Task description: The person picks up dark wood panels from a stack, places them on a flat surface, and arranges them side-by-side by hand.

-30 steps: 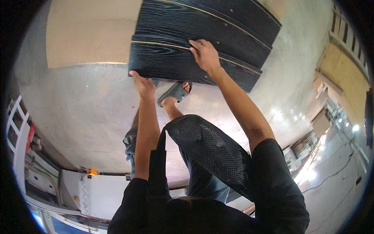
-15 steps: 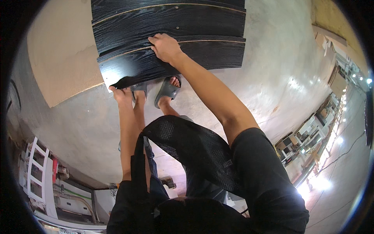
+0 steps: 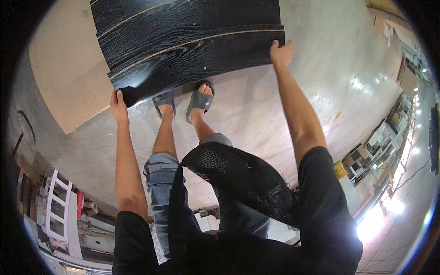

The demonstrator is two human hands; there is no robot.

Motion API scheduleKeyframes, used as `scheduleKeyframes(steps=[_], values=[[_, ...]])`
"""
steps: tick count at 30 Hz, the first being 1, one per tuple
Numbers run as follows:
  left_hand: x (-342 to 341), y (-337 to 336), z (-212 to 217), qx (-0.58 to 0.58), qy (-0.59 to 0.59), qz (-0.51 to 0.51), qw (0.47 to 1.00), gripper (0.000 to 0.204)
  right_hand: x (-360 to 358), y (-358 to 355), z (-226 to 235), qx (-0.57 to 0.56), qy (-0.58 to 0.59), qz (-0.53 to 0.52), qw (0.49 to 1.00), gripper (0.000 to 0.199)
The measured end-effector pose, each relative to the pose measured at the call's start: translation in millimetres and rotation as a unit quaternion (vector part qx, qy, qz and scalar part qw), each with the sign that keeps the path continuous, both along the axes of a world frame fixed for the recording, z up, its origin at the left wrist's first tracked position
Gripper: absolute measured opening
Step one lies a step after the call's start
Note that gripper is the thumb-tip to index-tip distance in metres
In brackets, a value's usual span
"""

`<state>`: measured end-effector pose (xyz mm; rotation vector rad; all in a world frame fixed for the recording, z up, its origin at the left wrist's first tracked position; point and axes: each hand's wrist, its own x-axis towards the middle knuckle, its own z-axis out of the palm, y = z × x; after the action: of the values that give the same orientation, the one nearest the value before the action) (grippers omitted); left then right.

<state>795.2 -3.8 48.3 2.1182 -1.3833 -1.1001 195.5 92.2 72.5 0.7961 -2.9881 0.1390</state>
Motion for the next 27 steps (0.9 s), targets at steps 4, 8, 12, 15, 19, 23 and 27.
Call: scheduleKeyframes(steps=[4,8,12,15,19,23,27], values=[[-10,-15,11,0.1,0.104,0.008,0.99,0.045,-48,63,-22,0.01,-0.277,-0.043,0.96,0.055],[-6,-19,14,0.123,0.089,-0.001,0.988,0.045,-67,82,-41,-0.03,-0.322,-0.044,0.945,0.055],[-7,-13,15,0.124,0.132,0.016,0.983,0.045,-62,80,-38,-0.061,-0.372,-0.03,0.926,0.052],[-16,-14,17,0.122,0.136,0.011,0.983,0.046,-64,85,-37,-0.059,-0.342,-0.012,0.938,0.053],[5,-3,-1,0.107,0.113,0.009,0.988,0.051,-66,81,-39,-0.066,-0.361,-0.005,0.93,0.054],[-11,0,5,0.08,0.113,0.012,0.99,0.051,-67,81,-42,-0.053,-0.342,0.002,0.938,0.053],[-4,-4,1,0.073,0.114,-0.019,0.991,0.044,-73,80,-32,-0.054,-0.399,-0.01,0.916,0.056]])
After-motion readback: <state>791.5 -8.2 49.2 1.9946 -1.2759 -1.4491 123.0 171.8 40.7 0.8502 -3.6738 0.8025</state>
